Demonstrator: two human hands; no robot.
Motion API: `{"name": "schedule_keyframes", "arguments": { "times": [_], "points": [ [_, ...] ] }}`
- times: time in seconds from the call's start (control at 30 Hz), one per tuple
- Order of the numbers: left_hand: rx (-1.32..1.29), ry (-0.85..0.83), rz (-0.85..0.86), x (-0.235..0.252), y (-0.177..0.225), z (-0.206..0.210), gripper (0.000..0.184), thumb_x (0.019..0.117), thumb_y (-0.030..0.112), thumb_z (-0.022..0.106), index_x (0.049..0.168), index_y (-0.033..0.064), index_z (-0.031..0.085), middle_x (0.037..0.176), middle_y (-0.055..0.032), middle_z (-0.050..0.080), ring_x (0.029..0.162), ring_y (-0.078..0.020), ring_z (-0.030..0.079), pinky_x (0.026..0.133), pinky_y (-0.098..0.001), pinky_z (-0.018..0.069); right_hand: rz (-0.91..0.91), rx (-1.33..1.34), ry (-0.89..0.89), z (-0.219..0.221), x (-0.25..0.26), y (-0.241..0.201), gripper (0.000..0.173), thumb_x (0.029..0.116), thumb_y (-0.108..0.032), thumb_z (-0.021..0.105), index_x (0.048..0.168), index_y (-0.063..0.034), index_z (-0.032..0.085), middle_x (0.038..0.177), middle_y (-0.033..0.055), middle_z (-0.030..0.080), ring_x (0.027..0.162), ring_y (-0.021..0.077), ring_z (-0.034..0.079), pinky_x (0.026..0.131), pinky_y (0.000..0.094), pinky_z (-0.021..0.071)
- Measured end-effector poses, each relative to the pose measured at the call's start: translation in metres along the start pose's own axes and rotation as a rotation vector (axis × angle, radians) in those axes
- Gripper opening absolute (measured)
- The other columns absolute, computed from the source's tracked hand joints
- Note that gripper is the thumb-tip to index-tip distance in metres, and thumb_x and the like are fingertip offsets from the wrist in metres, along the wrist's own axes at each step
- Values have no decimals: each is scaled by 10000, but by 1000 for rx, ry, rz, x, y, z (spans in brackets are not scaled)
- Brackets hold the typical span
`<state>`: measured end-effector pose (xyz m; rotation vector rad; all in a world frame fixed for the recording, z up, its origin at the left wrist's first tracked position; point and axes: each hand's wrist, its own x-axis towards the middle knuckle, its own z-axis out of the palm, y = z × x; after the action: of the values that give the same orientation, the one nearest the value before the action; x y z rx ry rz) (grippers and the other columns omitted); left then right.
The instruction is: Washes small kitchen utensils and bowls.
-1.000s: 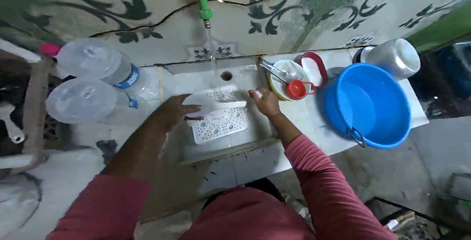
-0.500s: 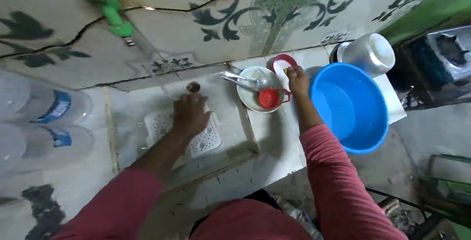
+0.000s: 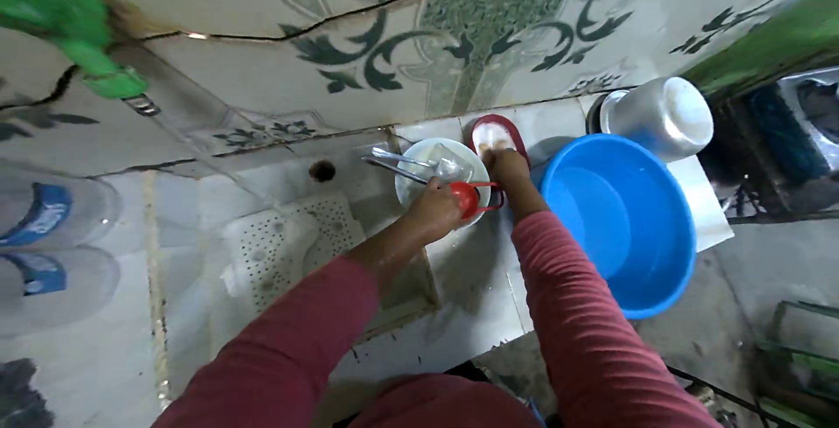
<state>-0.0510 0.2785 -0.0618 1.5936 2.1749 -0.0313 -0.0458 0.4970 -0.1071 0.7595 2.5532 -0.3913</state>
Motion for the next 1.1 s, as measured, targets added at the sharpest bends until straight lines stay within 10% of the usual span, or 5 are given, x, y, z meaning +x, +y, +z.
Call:
{"name": "schedule_keyframes", "arguments": {
  "times": [0.4,0.5,0.83,0.97,1.1],
  "points": [
    [-1878,666,-454,-79,-14,-16,349,1037,18,515,1386,13,506,1241,-117,631,1067,-178,670,951,-353,573,-422,1168,235,-42,-110,-48,321,907,-34,586,1212,33,659,1159,151,674,1007,198,656,874,412,569],
    [-1788,730,-527,-92,3,-19,280,1067,71,471,1343,42,511,1154,-79,631,993,-127,639,888,-328,556,-659,910,289,-2,-158,-117,368,934,-212,712,1275,-78,676,1479,183,516,1335,334,522,1050,542,492],
    [-1954,993,-251,-174,-2,-19,300,1030,-11,475,1329,13,492,1245,-115,621,1106,-208,661,985,-406,568,-339,1801,200,21,-187,-205,401,1101,-331,372,1308,-54,576,1088,70,674,937,141,663,820,353,576],
    [-1959,1093,-358,-199,-12,-21,358,1064,95,415,1417,115,471,1212,-48,651,1038,-127,658,904,-344,564,-687,1153,471,44,-249,-235,497,1095,-280,333,1552,-138,464,1626,85,410,1437,222,470,1150,474,433],
    [-1747,1020,-371,-230,-9,-18,317,1075,54,400,1364,69,529,1176,-56,667,1016,-120,663,890,-354,573,-710,1023,576,32,-246,-258,416,998,-226,622,1372,-47,644,1426,221,584,1327,361,549,1101,541,451]
  ]
}}
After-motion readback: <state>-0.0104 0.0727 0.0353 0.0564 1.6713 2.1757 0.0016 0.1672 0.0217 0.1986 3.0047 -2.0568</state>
